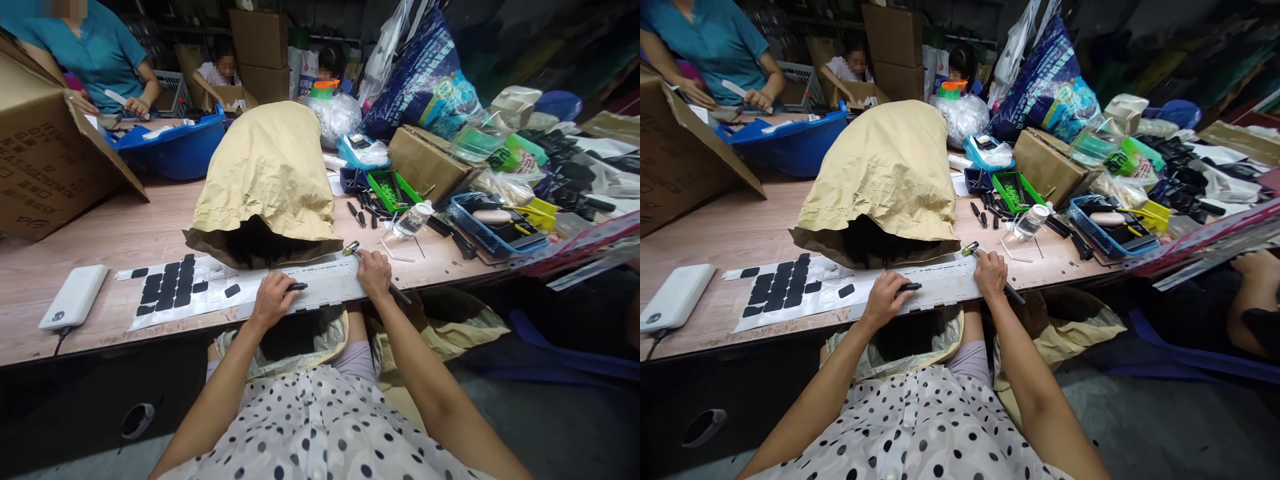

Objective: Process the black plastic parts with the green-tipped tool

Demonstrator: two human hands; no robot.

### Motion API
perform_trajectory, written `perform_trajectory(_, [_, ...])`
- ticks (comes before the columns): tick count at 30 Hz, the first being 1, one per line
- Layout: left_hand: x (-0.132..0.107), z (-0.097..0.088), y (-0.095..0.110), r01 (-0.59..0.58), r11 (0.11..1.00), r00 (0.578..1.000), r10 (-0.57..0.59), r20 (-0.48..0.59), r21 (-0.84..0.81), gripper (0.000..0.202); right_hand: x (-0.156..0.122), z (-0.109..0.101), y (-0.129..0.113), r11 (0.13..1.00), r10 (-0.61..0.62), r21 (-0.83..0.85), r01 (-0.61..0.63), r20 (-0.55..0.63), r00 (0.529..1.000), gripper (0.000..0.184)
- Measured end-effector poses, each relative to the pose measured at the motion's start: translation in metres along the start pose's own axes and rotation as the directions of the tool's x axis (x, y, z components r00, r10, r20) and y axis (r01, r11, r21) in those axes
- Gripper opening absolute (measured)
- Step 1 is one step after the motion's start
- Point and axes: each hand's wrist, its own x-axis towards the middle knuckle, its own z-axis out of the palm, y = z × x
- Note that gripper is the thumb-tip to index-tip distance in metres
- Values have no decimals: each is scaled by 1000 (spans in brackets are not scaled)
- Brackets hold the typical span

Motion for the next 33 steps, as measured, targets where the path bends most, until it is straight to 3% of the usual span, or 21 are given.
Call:
perform_trajectory(2, [-19,1,13,-111,991,991,117,72,-78,24,0,1,1,1000,-14,-5,14,-2,1000,32])
perform_trajectory(4, [-41,10,23,-148,977,973,172,154,-153,26,-1,2,2,1000,-20,-8,20,-9,1000,33])
perform_trajectory(6, [-62,23,26,-80,986,965,113,239,-145,23,-1,3,2,1000,-23,-13,23,-12,1000,33])
perform_trajectory(9, [-82,45,18,95,995,936,-79,342,-30,14,-1,3,2,999,-27,-18,27,-10,1000,33])
perform_trajectory(13, [-85,53,15,160,986,917,-165,364,44,17,-2,4,1,1000,-27,-17,26,-31,999,32])
perform_trajectory(16, [-62,34,28,154,986,927,-124,355,-58,10,-3,5,1,999,-34,-22,33,-45,998,31])
perform_trajectory(18, [-34,15,34,199,971,947,-156,281,-134,14,-3,6,1,999,-38,-25,37,-57,998,32])
perform_trajectory(20, [0,-3,30,259,963,965,-261,-11,-78,17,-3,7,1,999,-40,-23,39,-65,997,32])
perform_trajectory(22, [31,-15,16,380,925,893,-367,-260,-1,17,-2,7,1,999,-41,-17,40,-61,997,32])
perform_trajectory(23, [44,-18,7,460,888,842,-428,-329,23,17,-2,7,1,999,-41,-14,40,-53,998,32])
perform_trajectory(25, [62,-18,-11,589,807,759,-530,-377,50,21,-2,6,0,999,-36,-12,36,-32,999,32])
perform_trajectory(27, [70,-13,-26,649,757,721,-583,-376,70,26,-2,5,-1,999,-30,-12,30,-15,999,32])
perform_trajectory(30, [69,-7,-39,628,775,732,-555,-395,74,23,-2,5,-2,1000,-26,-12,26,-12,1000,32])
perform_trajectory(33, [61,-11,-38,561,825,765,-486,-423,68,19,-2,5,-2,1000,-26,-11,26,-19,999,31])
